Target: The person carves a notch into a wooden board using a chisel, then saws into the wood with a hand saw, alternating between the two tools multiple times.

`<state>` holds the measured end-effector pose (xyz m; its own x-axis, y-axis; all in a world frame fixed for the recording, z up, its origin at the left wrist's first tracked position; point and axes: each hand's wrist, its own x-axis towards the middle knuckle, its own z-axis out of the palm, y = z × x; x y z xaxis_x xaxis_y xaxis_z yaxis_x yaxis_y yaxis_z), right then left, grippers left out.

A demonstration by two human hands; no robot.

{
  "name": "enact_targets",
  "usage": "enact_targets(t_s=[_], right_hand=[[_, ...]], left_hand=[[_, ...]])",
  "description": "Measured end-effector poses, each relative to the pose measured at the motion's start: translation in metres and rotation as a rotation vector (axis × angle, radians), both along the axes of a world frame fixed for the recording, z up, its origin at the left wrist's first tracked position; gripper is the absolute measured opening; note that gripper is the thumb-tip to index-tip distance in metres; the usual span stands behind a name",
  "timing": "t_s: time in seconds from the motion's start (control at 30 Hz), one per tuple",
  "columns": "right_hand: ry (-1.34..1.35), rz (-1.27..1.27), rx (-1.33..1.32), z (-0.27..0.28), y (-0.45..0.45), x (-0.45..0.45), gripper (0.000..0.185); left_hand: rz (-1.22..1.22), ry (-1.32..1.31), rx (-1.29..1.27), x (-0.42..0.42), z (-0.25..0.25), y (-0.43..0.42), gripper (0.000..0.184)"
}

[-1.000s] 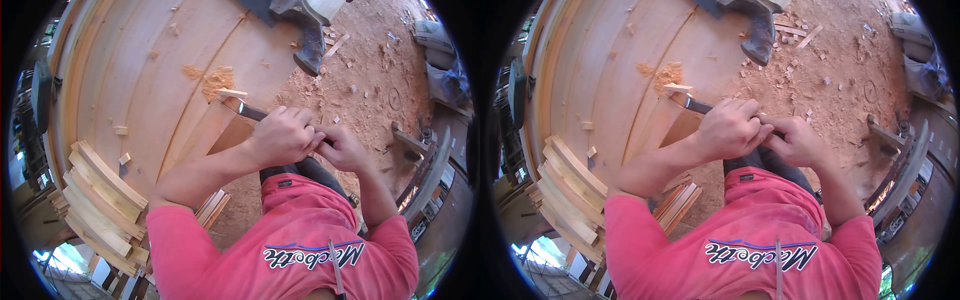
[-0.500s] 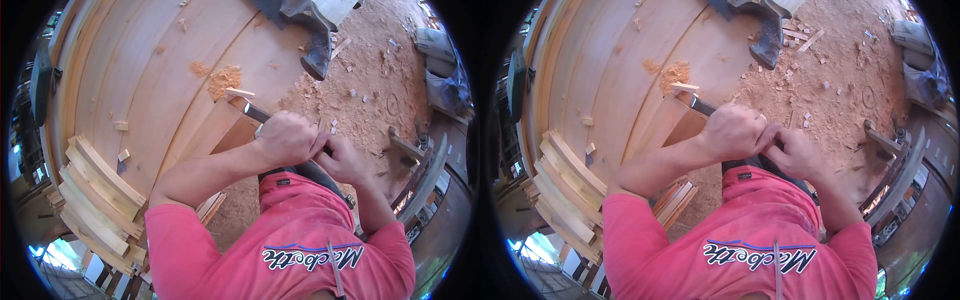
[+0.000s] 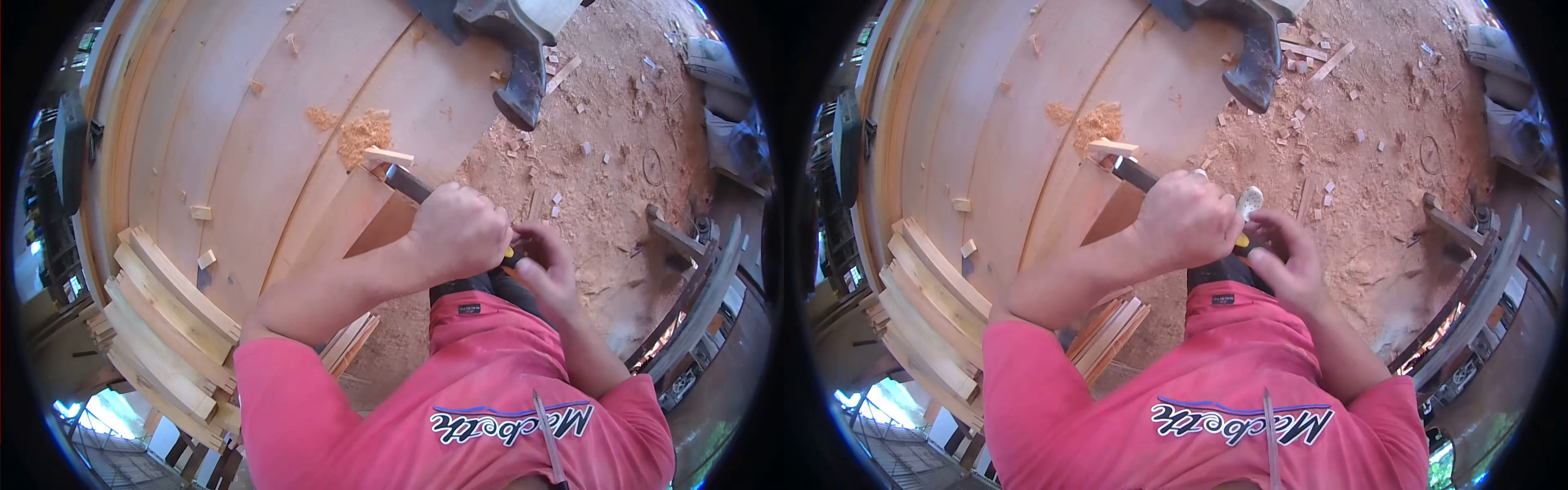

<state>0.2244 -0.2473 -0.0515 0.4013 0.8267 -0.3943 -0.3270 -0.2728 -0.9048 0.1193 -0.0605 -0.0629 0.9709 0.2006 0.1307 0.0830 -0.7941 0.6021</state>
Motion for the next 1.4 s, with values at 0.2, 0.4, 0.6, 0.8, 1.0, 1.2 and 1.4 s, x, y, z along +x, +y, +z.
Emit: enact_targets(t_s=[0.2, 0.4, 0.6, 0.8, 1.0, 1.2, 1.4], right_hand=[[-0.405, 0.289, -0.091, 0.025, -0.008, 0.011, 0.047], [-0.56, 0.359, -0.151, 0.038, -0.005, 0.012, 0.043], [-0.546, 0.341, -0.153, 0.029, 0.015, 0.012, 0.029], [-0.059, 0.163, -0.187, 0.017, -0.02, 0.025, 0.056], [-0.112, -0.574, 0.069, -0.02, -0.108, 0.031, 0.036], [-0.069, -0.268, 0.152, -0.039, -0.014, -0.009, 0.046], [-0.212, -0.486, 0.157, -0.029, -0.098, 0.006, 0.043]], left_hand=[[-0.037, -0.074, -0.028, 0.003, 0.004, -0.004, 0.023], [-0.029, -0.106, -0.037, 0.005, 0.005, -0.004, 0.023], [0.063, -0.092, -0.07, 0.013, 0.008, 0.0, 0.025], [0.042, 0.035, -0.101, 0.016, 0.008, -0.004, 0.027], [0.017, 0.166, -0.164, 0.017, 0.013, -0.002, 0.027], [0.054, 0.178, -0.119, 0.013, 0.009, 0.008, 0.027], [0.028, 0.174, -0.105, 0.012, 0.009, -0.001, 0.029]])
